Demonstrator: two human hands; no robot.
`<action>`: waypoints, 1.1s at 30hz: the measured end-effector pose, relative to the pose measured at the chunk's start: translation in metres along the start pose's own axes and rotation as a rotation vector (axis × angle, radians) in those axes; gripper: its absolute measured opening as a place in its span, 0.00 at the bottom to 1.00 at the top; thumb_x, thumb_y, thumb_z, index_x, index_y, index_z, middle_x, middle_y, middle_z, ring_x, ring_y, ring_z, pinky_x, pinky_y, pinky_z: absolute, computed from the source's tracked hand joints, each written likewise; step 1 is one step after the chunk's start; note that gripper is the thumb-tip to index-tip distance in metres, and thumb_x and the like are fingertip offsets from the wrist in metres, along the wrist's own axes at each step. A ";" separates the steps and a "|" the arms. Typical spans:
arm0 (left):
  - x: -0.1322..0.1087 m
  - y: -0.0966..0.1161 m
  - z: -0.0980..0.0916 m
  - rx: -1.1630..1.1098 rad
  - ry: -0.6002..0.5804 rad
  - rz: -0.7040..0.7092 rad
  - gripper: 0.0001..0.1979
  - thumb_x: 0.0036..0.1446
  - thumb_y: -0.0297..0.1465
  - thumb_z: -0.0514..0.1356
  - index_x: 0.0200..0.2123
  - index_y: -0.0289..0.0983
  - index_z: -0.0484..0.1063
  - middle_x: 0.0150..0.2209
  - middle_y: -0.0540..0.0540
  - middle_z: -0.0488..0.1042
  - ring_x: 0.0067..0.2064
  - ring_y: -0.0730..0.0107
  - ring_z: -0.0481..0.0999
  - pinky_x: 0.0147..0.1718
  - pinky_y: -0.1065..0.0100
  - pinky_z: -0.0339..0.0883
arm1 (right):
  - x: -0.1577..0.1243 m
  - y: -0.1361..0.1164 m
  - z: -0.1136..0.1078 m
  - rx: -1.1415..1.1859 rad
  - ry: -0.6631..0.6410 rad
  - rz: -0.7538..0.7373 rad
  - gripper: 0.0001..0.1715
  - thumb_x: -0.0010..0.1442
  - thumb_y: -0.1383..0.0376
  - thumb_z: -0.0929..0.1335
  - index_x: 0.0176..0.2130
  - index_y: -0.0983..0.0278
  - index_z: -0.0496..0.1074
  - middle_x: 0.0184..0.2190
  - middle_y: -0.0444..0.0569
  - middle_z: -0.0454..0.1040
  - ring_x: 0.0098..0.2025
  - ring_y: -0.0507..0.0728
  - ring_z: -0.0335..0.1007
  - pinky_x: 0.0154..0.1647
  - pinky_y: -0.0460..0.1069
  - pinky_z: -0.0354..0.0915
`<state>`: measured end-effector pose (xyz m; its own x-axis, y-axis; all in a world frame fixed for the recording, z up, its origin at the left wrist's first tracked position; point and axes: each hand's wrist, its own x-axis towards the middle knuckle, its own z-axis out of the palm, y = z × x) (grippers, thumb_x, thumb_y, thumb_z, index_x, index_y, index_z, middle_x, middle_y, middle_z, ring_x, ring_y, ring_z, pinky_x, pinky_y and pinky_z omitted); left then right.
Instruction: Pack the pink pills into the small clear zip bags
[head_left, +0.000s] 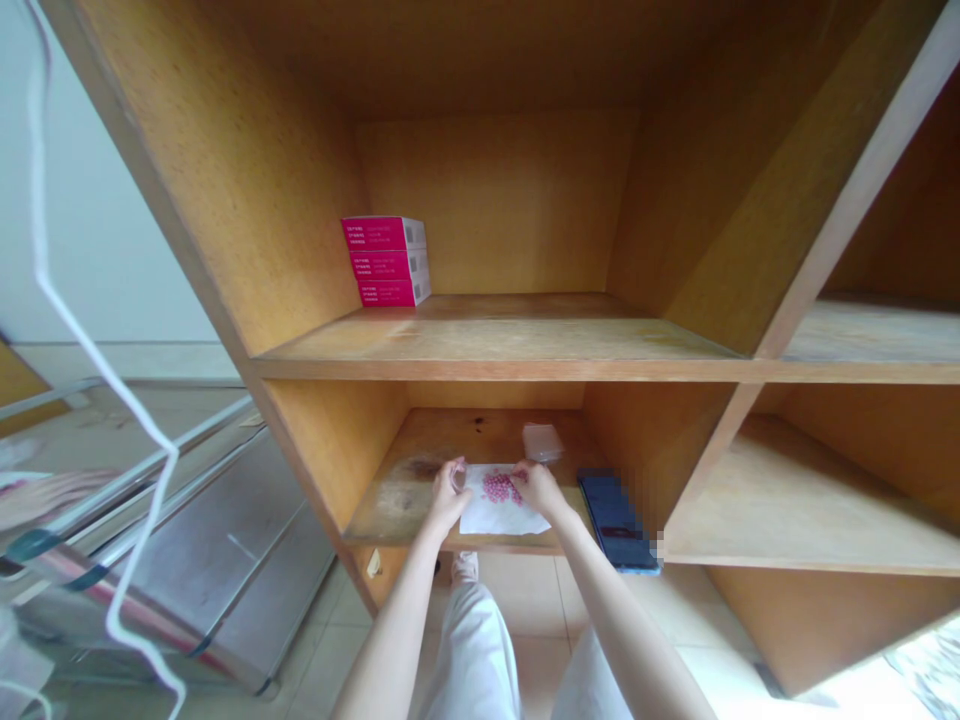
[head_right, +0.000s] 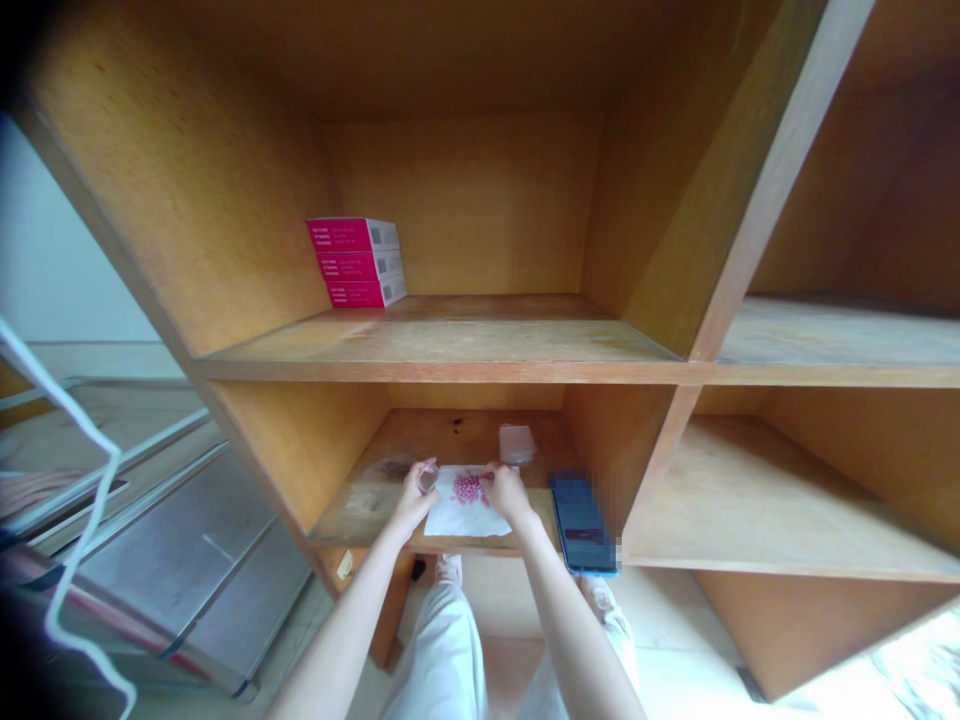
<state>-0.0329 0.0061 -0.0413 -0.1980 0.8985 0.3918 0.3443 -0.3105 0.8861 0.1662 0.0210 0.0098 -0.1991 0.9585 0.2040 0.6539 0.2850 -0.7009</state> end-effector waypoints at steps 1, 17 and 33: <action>0.000 0.000 0.000 -0.001 0.000 0.001 0.24 0.37 0.18 0.55 0.42 0.38 0.64 0.45 0.45 0.68 0.49 0.64 0.66 0.50 0.60 0.55 | 0.001 -0.004 -0.001 0.034 0.025 -0.017 0.07 0.50 0.69 0.64 0.29 0.66 0.73 0.27 0.49 0.75 0.30 0.52 0.69 0.29 0.42 0.58; 0.001 -0.003 0.004 -0.012 0.017 -0.027 0.23 0.39 0.25 0.61 0.42 0.38 0.63 0.45 0.42 0.69 0.48 0.62 0.68 0.47 0.60 0.59 | 0.010 -0.064 0.031 0.139 -0.093 -0.332 0.12 0.53 0.66 0.63 0.25 0.65 0.74 0.23 0.47 0.74 0.25 0.50 0.66 0.28 0.43 0.58; -0.001 0.005 0.000 -0.013 -0.005 -0.027 0.22 0.38 0.19 0.57 0.41 0.38 0.64 0.43 0.45 0.69 0.47 0.65 0.67 0.49 0.60 0.56 | 0.012 0.017 -0.014 -0.191 -0.110 0.073 0.12 0.47 0.75 0.62 0.29 0.68 0.74 0.30 0.52 0.76 0.32 0.53 0.69 0.30 0.43 0.57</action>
<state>-0.0308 0.0037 -0.0376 -0.2030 0.9081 0.3663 0.3271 -0.2897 0.8995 0.1850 0.0372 0.0094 -0.2174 0.9732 0.0745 0.7935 0.2207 -0.5672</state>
